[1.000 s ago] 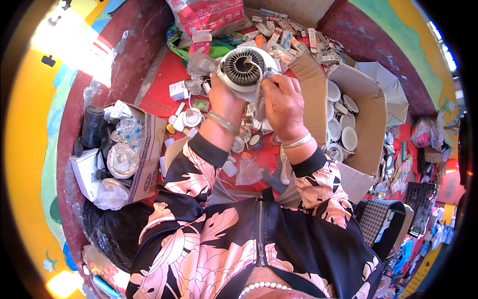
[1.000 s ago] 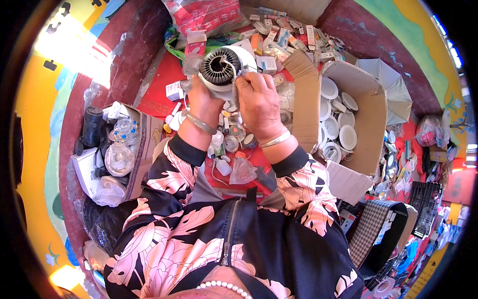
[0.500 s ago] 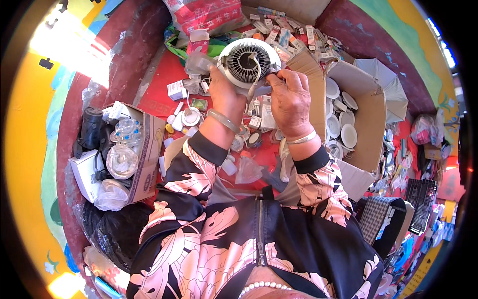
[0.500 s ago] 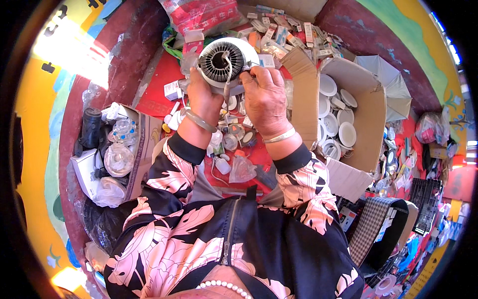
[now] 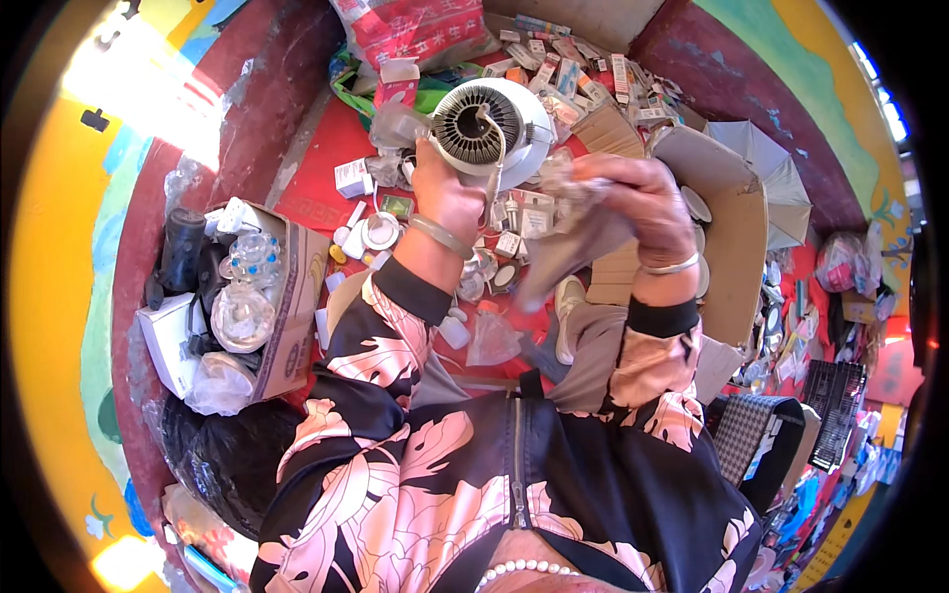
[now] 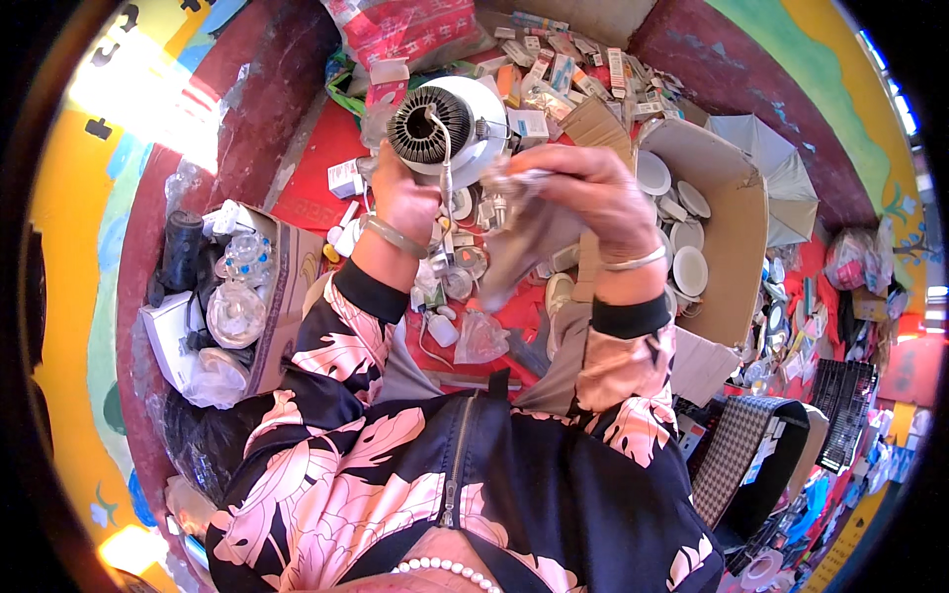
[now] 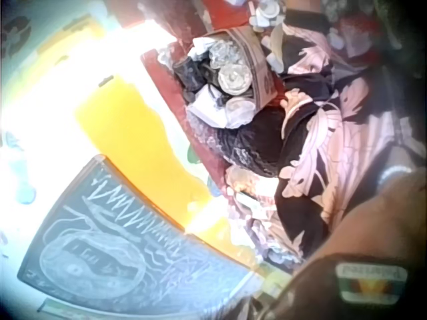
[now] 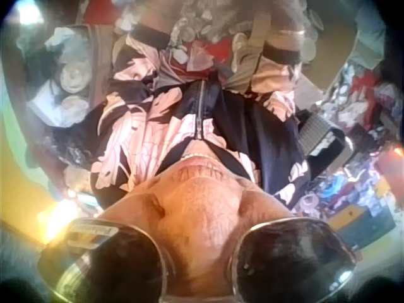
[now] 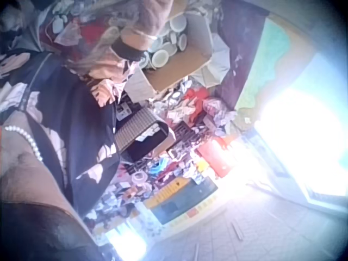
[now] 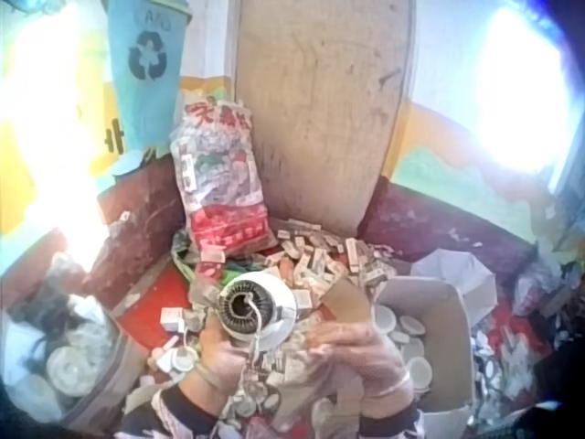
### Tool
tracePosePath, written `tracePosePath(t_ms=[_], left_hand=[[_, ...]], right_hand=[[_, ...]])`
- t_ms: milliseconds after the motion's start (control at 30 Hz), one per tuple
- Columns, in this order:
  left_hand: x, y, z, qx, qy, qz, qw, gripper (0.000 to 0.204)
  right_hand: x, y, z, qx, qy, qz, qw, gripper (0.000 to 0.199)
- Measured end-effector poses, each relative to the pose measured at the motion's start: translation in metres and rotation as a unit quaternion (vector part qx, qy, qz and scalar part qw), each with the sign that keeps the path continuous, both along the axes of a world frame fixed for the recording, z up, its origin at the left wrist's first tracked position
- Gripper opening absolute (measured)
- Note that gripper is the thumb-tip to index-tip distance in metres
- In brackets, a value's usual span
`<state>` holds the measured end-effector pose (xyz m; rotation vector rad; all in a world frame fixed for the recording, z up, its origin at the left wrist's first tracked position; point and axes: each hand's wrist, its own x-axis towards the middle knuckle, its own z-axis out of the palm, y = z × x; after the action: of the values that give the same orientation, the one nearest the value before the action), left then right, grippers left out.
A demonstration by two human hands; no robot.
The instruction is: The person wipes the surfaces of a recessed light fixture with a cloth and handles a small electronic component connected by wires.
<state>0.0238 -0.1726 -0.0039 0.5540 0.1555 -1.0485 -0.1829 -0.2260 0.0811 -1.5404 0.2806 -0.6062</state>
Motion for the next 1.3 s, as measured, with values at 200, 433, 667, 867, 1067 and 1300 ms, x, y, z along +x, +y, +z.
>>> tracePosePath(t_ms=[200,433,667,867,1067,1300], left_hand=[[0.011,-0.004,-0.021,-0.078,-0.038,-0.035,0.996,0.037],[0.007,-0.009,-0.005,-0.047,0.014,0.004,0.999,0.045],[0.003,-0.010,-0.009,-0.032,-0.003,-0.003,0.999,0.043],[-0.003,-0.006,0.002,-0.042,-0.011,-0.011,0.999,0.047],[-0.012,-0.002,0.007,-0.062,-0.061,-0.023,0.996,0.045],[-0.025,0.002,0.015,-0.085,-0.099,-0.002,0.991,0.047]], right_hand=[[-0.019,-0.005,0.007,-0.091,0.078,-0.055,0.991,0.020],[-0.015,-0.003,-0.003,-0.087,0.082,-0.165,0.979,0.025],[0.000,0.004,-0.008,-0.027,-0.032,-0.139,0.989,0.023],[0.016,0.018,-0.011,0.083,-0.021,-0.163,0.983,0.015],[0.046,0.036,-0.019,0.094,-0.090,-0.271,0.954,0.023],[0.048,0.022,-0.030,-0.026,-0.051,-0.406,0.912,0.024]])
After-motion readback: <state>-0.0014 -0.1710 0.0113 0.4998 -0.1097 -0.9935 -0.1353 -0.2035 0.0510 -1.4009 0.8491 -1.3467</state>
